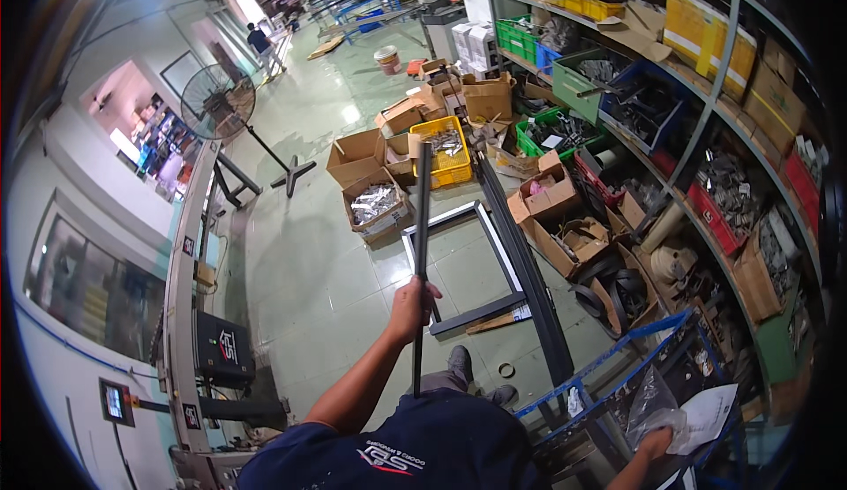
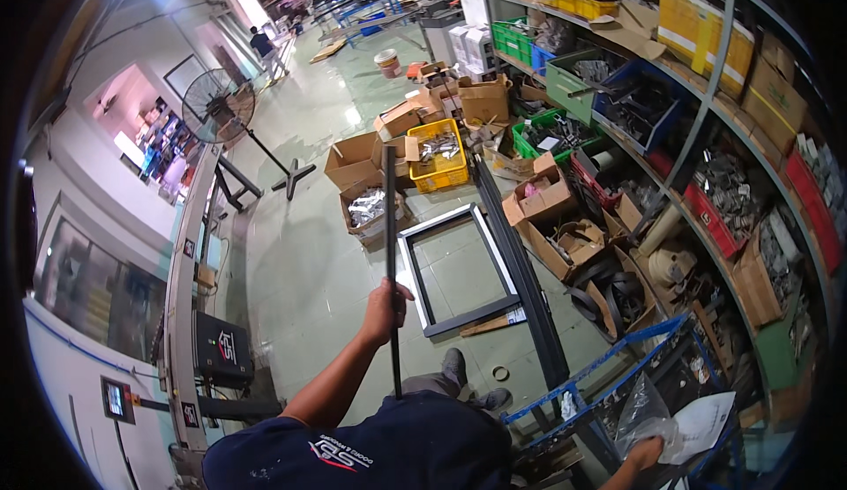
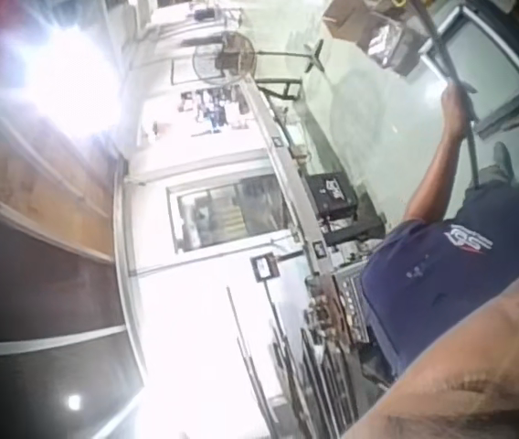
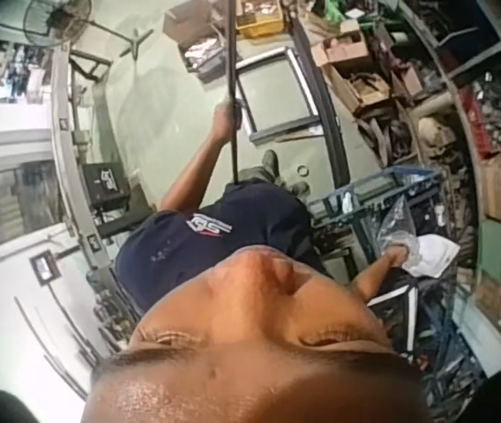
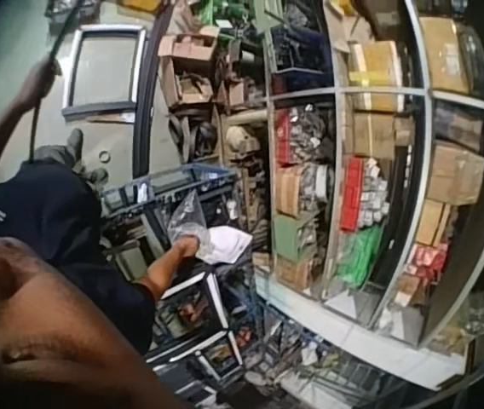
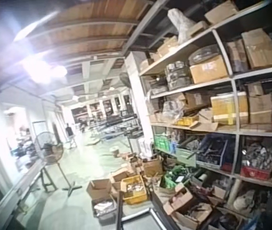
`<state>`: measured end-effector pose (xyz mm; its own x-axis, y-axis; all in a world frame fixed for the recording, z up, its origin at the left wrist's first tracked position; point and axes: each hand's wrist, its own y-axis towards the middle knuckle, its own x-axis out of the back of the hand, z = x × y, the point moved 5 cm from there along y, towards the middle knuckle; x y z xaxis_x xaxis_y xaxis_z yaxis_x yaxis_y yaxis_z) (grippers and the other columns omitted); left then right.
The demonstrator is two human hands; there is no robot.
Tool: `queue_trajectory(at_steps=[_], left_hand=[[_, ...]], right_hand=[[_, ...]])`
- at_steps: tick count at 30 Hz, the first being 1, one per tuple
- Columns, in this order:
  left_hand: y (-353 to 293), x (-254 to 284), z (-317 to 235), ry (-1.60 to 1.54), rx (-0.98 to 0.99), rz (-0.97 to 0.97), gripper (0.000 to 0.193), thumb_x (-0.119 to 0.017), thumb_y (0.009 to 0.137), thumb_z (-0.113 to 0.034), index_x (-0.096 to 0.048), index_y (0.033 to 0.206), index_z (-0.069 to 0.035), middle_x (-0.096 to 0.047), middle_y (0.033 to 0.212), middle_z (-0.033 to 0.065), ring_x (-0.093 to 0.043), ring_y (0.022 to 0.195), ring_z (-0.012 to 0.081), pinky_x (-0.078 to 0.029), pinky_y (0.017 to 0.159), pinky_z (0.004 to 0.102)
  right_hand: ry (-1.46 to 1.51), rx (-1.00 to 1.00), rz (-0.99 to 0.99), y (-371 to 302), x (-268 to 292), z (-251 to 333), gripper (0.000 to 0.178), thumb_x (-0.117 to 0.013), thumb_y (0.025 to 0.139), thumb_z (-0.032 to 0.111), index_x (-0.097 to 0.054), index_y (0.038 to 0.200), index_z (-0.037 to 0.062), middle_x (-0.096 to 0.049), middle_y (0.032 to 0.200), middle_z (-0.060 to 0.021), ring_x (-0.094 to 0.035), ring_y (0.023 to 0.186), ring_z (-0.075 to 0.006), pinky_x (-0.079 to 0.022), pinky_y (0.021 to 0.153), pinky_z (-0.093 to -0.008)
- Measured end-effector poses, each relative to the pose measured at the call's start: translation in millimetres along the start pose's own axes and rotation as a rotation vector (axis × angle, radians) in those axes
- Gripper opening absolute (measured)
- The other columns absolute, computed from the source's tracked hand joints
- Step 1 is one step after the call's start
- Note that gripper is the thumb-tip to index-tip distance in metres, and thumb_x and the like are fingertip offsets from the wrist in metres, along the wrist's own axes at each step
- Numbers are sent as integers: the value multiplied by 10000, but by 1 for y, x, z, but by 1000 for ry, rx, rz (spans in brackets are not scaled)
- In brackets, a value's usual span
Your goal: Assembling, measuring, and preparing aluminum window frame profiles in a fabrication workshop.
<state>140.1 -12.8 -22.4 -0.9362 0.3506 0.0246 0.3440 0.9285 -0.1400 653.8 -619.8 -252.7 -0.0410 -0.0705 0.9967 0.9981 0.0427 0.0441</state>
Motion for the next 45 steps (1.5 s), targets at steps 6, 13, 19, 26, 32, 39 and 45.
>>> queue_trajectory(at_steps=[6, 13, 19, 26, 32, 39, 45], left_hand=[[24, -54, -2, -83, 39, 134, 613, -376, 1119, -509, -678, 930, -10, -436, 534, -29, -395, 419, 83, -326, 411, 271], [24, -94, 6, -42, 13, 293, 611, -388, 1115, -522, -674, 972, -1, -458, 538, -21, -406, 414, 86, -333, 422, 271], [24, -101, 3, -75, 36, 325, 560, -444, 1110, -502, -691, 951, -25, -447, 545, -46, -401, 445, 65, -303, 441, 268], [26, -108, -4, -116, -13, 374, 555, -410, 1118, -500, -678, 1052, -19, -382, 549, -77, -348, 443, 51, -259, 431, 255], [23, -112, 1, -152, 18, 504, 526, -443, 1108, -481, -669, 1116, -6, -398, 556, -67, -362, 442, 55, -294, 424, 248], [20, -108, 1, -98, -56, 430, 571, -481, 1064, -578, -598, 1076, -19, -397, 557, -51, -346, 419, 58, -295, 387, 235], [20, -107, -18, -136, -160, 463, 567, -574, 999, -645, -558, 1015, -78, -443, 700, -61, -366, 553, 34, -300, 471, 227]], right_hand=[[134, -44, 1, 12, -31, -39, 313, -512, 1011, 188, -691, 1217, 34, -708, 1217, -228, -687, 1105, -422, -551, 903, -528], [168, -32, 10, 0, -25, -8, 316, -580, 981, 209, -699, 1201, 16, -717, 1180, -232, -679, 1103, -437, -543, 896, -538], [77, 4, -78, -16, -12, -5, 300, -605, 964, 216, -723, 1127, -7, -731, 1120, -244, -685, 1082, -441, -539, 882, -543], [167, -91, -217, -38, -39, -40, 298, -642, 929, 231, -755, 950, -44, -748, 958, -262, -710, 950, -456, -538, 807, -564], [-1, -21, -374, -42, -52, -98, 290, -604, 955, 235, -743, 934, -19, -735, 853, -234, -717, 774, -433, -554, 692, -537], [543, -227, -753, -134, 14, -31, 330, -561, 1013, 338, -672, 918, 41, -709, 829, -156, -669, 629, -325, -524, 557, -454], [2190, -657, 468, -198, 34, 118, 235, -631, 992, 330, -656, 1088, 117, -491, 792, 48, -411, 606, -76, -350, 504, -231]])
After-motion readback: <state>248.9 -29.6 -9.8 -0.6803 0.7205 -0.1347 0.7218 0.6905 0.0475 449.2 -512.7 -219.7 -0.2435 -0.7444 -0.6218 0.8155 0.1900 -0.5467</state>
